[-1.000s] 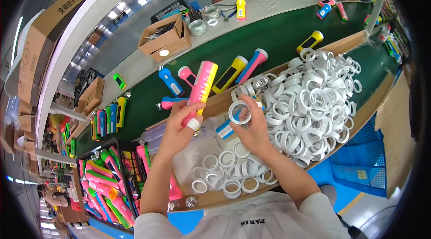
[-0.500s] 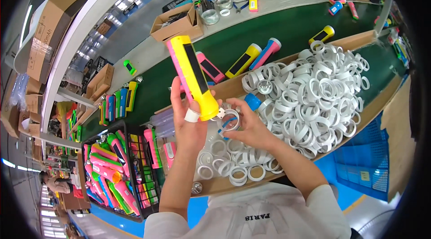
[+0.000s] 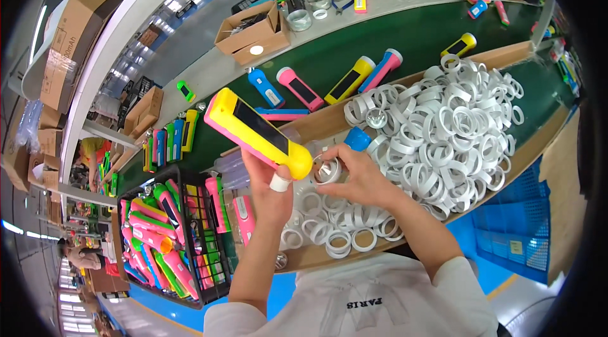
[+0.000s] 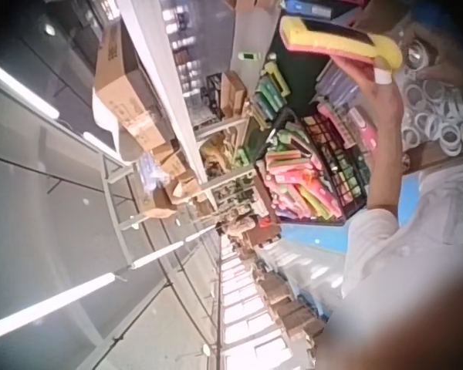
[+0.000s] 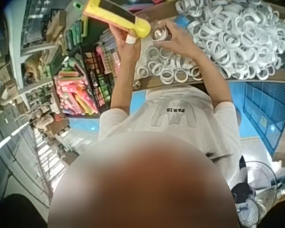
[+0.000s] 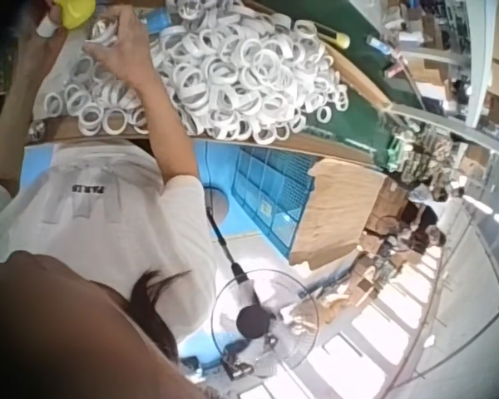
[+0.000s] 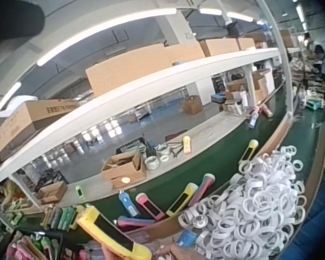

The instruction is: Assembling flashlight components by attaching white bezels to colorful flashlight bodies on a factory assembly line.

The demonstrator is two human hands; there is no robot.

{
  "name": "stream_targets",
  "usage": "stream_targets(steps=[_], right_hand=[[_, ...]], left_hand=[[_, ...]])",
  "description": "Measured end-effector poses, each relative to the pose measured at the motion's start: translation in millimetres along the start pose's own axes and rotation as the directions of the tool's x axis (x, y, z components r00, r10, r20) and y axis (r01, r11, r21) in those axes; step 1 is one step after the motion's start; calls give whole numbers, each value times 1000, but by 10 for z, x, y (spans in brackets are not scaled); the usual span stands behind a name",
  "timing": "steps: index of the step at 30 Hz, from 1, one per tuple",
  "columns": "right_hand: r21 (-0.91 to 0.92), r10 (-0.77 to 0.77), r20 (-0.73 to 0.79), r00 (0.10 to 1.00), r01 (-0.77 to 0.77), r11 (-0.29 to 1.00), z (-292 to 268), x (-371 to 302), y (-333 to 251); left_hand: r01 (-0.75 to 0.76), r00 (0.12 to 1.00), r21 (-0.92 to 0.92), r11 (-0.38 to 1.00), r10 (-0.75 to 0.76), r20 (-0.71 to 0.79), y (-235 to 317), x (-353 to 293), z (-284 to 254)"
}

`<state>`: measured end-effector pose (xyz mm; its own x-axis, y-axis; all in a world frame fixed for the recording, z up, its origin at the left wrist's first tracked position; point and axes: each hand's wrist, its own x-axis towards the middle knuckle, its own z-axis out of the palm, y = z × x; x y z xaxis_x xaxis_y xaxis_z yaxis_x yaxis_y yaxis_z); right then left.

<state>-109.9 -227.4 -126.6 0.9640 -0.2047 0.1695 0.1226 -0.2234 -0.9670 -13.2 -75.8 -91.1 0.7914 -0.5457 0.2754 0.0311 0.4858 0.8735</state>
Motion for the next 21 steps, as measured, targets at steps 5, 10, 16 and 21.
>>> stream_targets(steps=[5, 10, 16, 21], right_hand=[[137, -86, -41, 995, 91, 986, 47, -74, -126], [536, -180, -200, 963, 261, 803, 352, -146, -154], [45, -397, -158, 904, 408, 912, 191, -201, -155], [138, -399, -48, 916, 401, 905, 44, -245, -319]], left_hand=[[73, 995, 298, 952, -88, 37, -107, -220, -127], [93, 995, 46, 995, -94, 19, -47, -250, 69], [200, 969, 95, 975, -211, 130, 244, -322, -227], [524, 809, 221, 823, -561, 173, 1006, -371, -435]])
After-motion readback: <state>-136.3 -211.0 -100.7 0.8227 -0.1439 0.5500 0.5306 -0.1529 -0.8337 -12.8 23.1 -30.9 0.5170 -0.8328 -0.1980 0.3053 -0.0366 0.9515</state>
